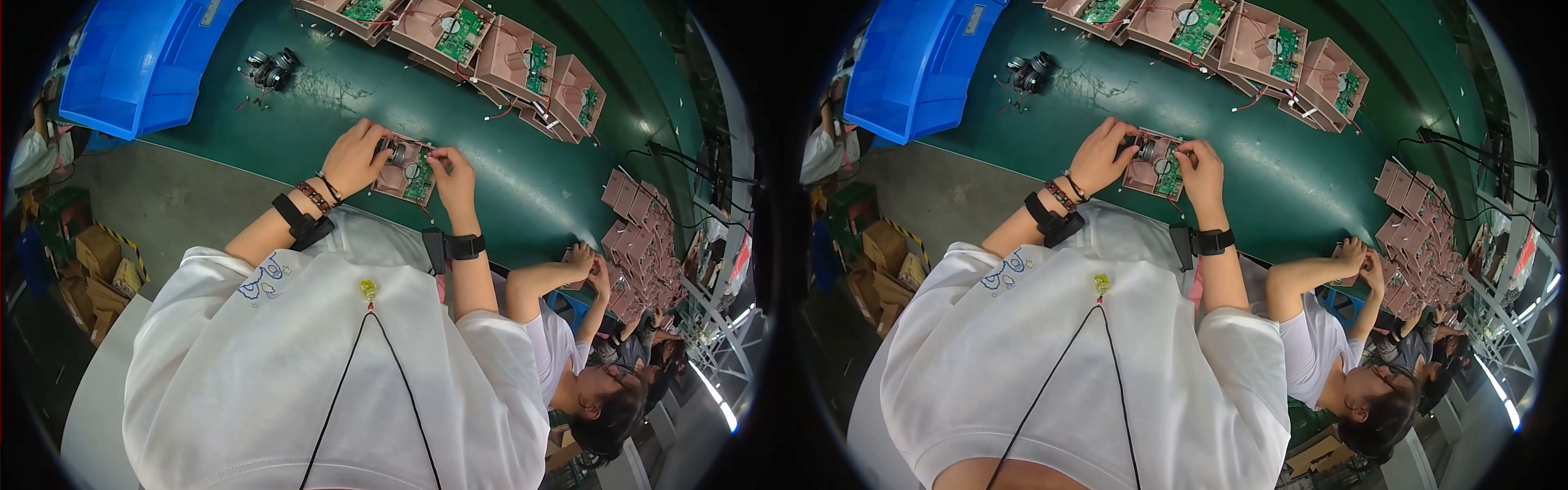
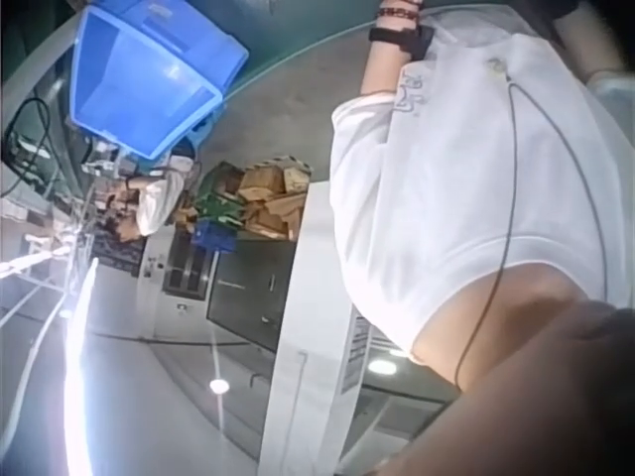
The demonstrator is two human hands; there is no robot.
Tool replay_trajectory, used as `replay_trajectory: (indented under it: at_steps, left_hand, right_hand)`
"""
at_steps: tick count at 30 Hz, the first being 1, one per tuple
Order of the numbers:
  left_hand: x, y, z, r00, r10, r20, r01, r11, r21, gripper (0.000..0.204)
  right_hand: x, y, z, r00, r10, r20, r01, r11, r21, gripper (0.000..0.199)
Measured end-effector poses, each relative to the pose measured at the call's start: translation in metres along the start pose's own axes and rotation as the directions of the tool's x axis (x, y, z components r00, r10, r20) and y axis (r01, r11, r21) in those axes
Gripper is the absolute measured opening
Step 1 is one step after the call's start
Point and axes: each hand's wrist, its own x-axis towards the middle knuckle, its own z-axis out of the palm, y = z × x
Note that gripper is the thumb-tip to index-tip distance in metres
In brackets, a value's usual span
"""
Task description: The person writes on a notepad, picks up a speaker, and places it into a plastic housing. They then connect the speaker wires to a circuit board and repeat the process for several more units.
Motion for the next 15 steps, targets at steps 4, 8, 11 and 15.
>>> replay_trajectory:
  at_steps: [4, 8, 11, 15]
  left_hand:
    - [-0.002, -0.004, 0.001, 1.000, -0.004, 0.008, 0.004, 1.000, 0.007, 0.024]
    - [-0.004, -0.005, 0.003, 0.998, -0.010, 0.061, 0.008, 0.999, 0.037, 0.026]
    - [-0.007, -0.005, 0.002, 0.990, -0.046, 0.130, 0.041, 0.998, 0.040, 0.032]
    - [-0.009, -0.008, 0.005, 0.988, -0.029, 0.151, 0.025, 0.999, 0.031, 0.038]
  right_hand:
    - [-0.002, 0.001, 0.004, 0.963, -0.230, -0.138, 0.200, 0.958, -0.205, 0.011]
    - [-0.002, 0.008, 0.010, 0.935, -0.307, -0.176, 0.262, 0.936, -0.236, 0.014]
    - [-0.003, 0.012, 0.014, 0.936, -0.309, -0.170, 0.255, 0.925, -0.281, 0.015]
    - [-0.003, 0.018, 0.019, 0.908, -0.353, -0.227, 0.289, 0.918, -0.273, 0.015]
